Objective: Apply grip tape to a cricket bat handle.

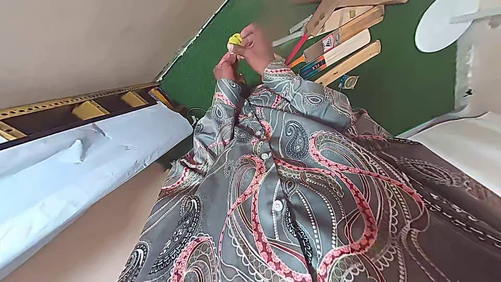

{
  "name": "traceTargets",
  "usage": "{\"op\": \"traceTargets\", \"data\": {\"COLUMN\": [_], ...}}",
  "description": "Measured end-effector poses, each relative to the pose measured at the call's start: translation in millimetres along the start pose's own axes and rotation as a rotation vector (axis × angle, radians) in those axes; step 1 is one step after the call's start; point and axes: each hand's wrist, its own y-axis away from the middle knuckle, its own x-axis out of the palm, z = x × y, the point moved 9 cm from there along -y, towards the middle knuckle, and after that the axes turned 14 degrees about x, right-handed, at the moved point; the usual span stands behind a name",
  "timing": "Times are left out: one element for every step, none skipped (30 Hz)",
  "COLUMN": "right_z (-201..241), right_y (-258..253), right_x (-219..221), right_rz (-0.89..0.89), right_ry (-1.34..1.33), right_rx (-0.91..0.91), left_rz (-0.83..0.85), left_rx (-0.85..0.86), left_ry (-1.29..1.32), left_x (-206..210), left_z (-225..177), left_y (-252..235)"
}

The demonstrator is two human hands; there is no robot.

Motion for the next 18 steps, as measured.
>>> {"op": "traceTargets", "data": {"right_z": [1,1,0,-3,-9,-13,-15,-14,-11,-8,-6,-5,-6,-8,-8,-8,-8,-8], "right_y": [5,7,5,1,-2,-4,-5,-6,-5,-4,-3,-3,-3,-4,-7,-9,-9,-8], "right_x": [-2,-4,-7,-10,-11,-10,-9,-7,-6,-6,-7,-8,-7,-7,-8,-9,-9,-8], "right_rz": [-0.032,-0.059,-0.087,-0.106,-0.116,-0.112,-0.105,-0.1,-0.094,-0.089,-0.089,-0.093,-0.094,-0.102,-0.104,-0.1,-0.095,-0.086], "right_ry": [0.02,0.036,0.041,0.041,0.055,0.076,0.109,0.142,0.177,0.209,0.24,0.255,0.249,0.236,0.232,0.237,0.247,0.263], "right_rx": [-0.009,-0.008,0.002,0.02,0.039,0.046,0.041,0.026,0.005,-0.011,-0.026,-0.041,-0.059,-0.076,-0.088,-0.091,-0.085,-0.075], "left_rz": [-0.012,0.009,0.048,0.1,0.154,0.205,0.257,0.306,0.339,0.36,0.378,0.389,0.392,0.385,0.364,0.342,0.323,0.319], "left_rx": [0.007,0.016,0.041,0.08,0.152,0.235,0.323,0.429,0.532,0.605,0.628,0.619,0.592,0.548,0.509,0.489,0.497,0.523], "left_ry": [-0.031,-0.042,-0.062,-0.115,-0.22,-0.376,-0.565,-0.746,-0.881,-0.973,-1.033,-1.057,-1.057,-1.039,-1.003,-0.978,-0.986,-1.021], "left_x": [3,5,8,10,11,12,14,18,24,30,35,36,35,32,31,30,29,29], "left_z": [-3,-5,-7,-9,-11,-16,-22,-32,-40,-46,-49,-50,-51,-51,-53,-55,-60,-65], "left_y": [3,4,2,0,-2,-2,-3,-3,-2,-1,0,1,2,4,3,4,7,10]}}
